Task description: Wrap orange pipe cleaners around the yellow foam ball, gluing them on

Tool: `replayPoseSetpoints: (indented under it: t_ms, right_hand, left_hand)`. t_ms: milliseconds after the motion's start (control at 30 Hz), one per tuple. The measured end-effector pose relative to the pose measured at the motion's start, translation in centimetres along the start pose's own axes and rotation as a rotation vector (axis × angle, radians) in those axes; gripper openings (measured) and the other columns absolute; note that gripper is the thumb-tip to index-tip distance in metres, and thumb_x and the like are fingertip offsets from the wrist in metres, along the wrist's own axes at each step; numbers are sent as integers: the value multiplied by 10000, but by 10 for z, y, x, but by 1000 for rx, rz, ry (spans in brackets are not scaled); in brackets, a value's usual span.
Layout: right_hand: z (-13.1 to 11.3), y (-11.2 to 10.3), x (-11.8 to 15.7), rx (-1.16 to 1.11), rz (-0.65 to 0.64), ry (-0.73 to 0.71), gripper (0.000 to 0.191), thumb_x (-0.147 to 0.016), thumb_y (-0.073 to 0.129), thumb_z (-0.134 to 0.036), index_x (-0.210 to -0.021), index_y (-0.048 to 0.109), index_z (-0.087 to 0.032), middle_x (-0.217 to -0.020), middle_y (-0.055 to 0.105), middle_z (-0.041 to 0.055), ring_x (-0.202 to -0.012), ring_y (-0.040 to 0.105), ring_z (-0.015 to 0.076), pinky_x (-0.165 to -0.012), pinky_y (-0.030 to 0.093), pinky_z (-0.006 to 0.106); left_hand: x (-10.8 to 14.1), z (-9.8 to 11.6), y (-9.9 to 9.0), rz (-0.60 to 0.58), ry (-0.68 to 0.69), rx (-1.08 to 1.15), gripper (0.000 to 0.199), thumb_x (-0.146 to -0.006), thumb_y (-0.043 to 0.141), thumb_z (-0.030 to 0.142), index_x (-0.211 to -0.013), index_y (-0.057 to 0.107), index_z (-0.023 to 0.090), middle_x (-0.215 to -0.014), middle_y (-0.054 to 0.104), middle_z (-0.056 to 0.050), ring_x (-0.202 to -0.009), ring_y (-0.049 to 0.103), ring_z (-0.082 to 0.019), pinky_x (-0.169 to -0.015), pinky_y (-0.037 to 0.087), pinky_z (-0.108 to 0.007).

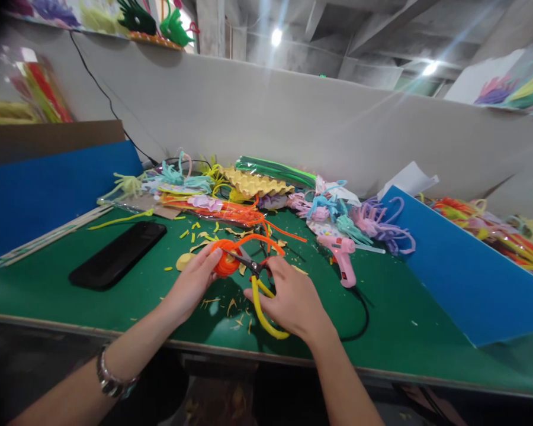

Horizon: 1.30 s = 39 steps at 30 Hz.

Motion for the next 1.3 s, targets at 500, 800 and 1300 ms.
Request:
replayPoseSetpoints:
  t_ms: [500, 800, 1300]
  right_hand:
    - [-13, 11, -3, 24, -26, -32, 332, -794, 513, -379, -1016, 569, -138, -994, 612, 98, -879, 623, 224, -748, 445, 300]
    - [-17, 16, -4, 10, 8, -62, 332, -812, 499, -414, -966, 597, -137, -1006, 637, 140, -860, 641, 239, -715, 452, 300]
    - [-21, 17, -5, 88, -18, -48, 344, -897, 387, -418, -840, 623, -175, -885, 698, 89, -794, 657, 218, -608, 369, 261]
  left_hand:
    - [6, 18, 0, -5, 305, -437, 351, -871, 390, 471, -1020, 562, 204, -1051, 577, -69, -1077, 476, -202, -967, 335, -306]
    - [7, 18, 0, -42, 305, -450, 273, -870, 412, 398, -1018, 543, 209, -1024, 563, -60, -1020, 480, -199, -945, 341, -313]
    - [1, 10, 1, -19, 185, -420, 464, -707, 602, 280, -1102, 374, 198, -998, 521, -32, -877, 536, -171, -827, 417, -313]
Point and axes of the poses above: each hand's wrist, its own x-axis away from the middle knuckle, its own y-axis out of the palm, z = x × y, the point moved 8 cm from there along -x, towards the middle knuckle
